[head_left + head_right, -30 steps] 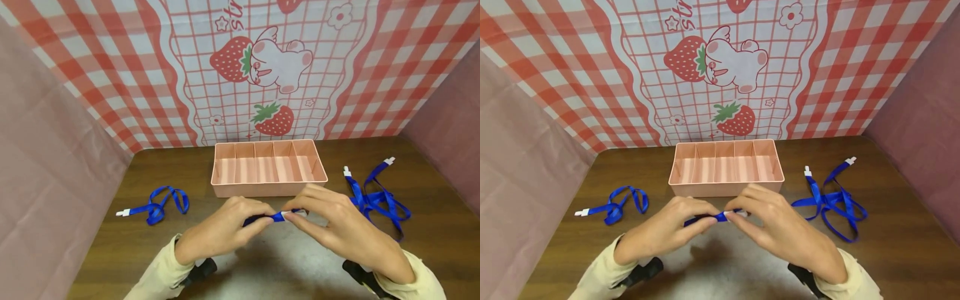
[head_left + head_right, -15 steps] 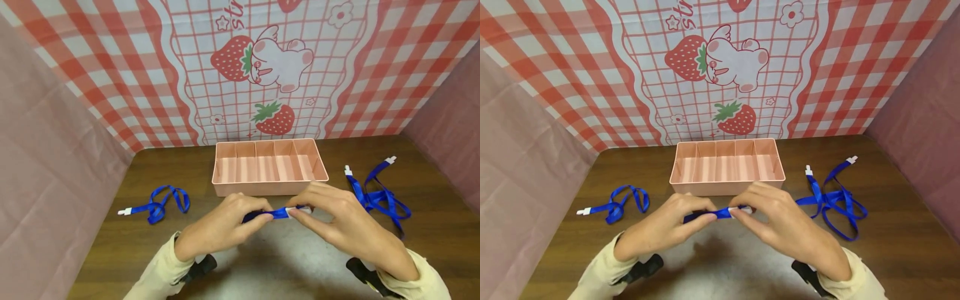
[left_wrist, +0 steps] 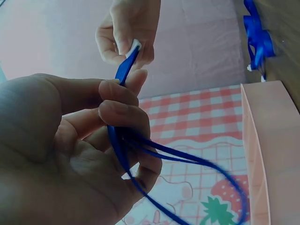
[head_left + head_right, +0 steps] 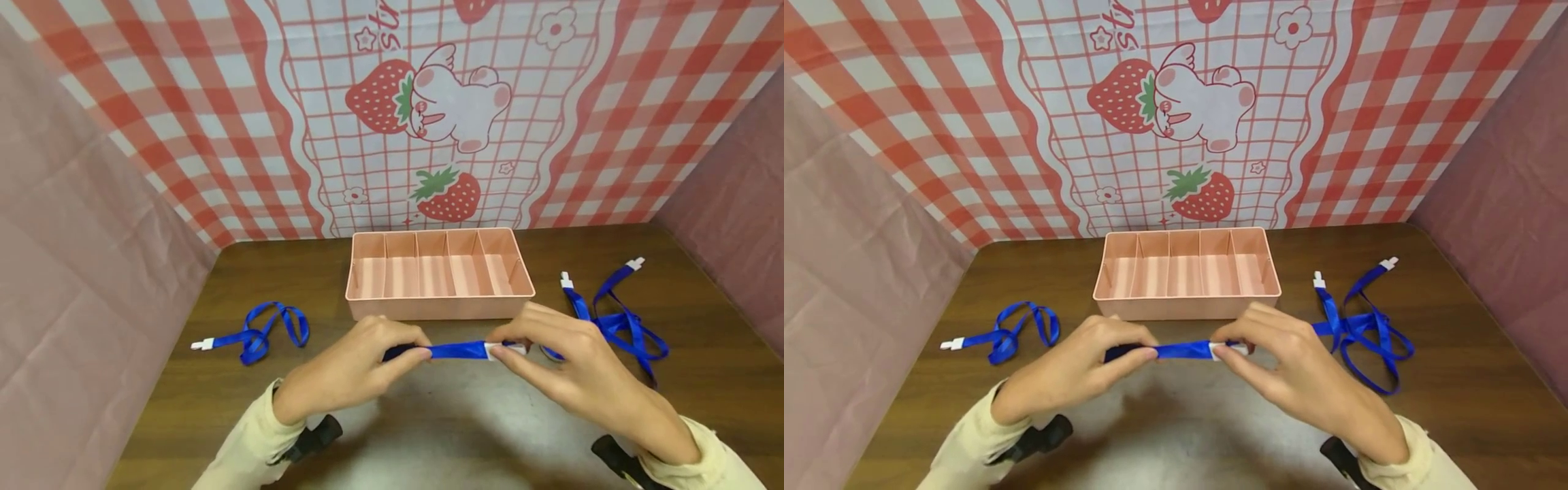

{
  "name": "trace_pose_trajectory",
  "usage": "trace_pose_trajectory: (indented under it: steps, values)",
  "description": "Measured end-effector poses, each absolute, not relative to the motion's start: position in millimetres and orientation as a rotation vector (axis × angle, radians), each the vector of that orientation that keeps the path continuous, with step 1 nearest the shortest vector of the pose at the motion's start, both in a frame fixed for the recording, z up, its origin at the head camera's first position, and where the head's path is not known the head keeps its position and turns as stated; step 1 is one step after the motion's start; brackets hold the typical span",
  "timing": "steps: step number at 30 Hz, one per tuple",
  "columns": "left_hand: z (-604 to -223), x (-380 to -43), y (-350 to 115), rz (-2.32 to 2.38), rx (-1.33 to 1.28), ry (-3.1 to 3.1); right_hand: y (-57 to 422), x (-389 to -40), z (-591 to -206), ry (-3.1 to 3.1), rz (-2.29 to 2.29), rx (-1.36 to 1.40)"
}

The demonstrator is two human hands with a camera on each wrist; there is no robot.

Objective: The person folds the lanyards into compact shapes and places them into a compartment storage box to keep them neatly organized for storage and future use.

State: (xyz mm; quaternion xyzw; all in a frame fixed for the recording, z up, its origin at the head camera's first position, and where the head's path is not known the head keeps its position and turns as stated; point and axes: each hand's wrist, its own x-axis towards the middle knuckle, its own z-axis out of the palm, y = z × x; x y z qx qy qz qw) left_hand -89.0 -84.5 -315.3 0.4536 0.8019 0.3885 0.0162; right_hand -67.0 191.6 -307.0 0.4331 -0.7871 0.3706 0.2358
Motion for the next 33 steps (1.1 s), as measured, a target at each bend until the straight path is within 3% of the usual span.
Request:
trace_pose_trajectory:
  steps: [33]
  values:
    - [-339.3, -81.9, -137.7, 1.16, 1.242, 2.503, 208.0, -66.6, -321.4, -2.179, 1.093, 1.161]
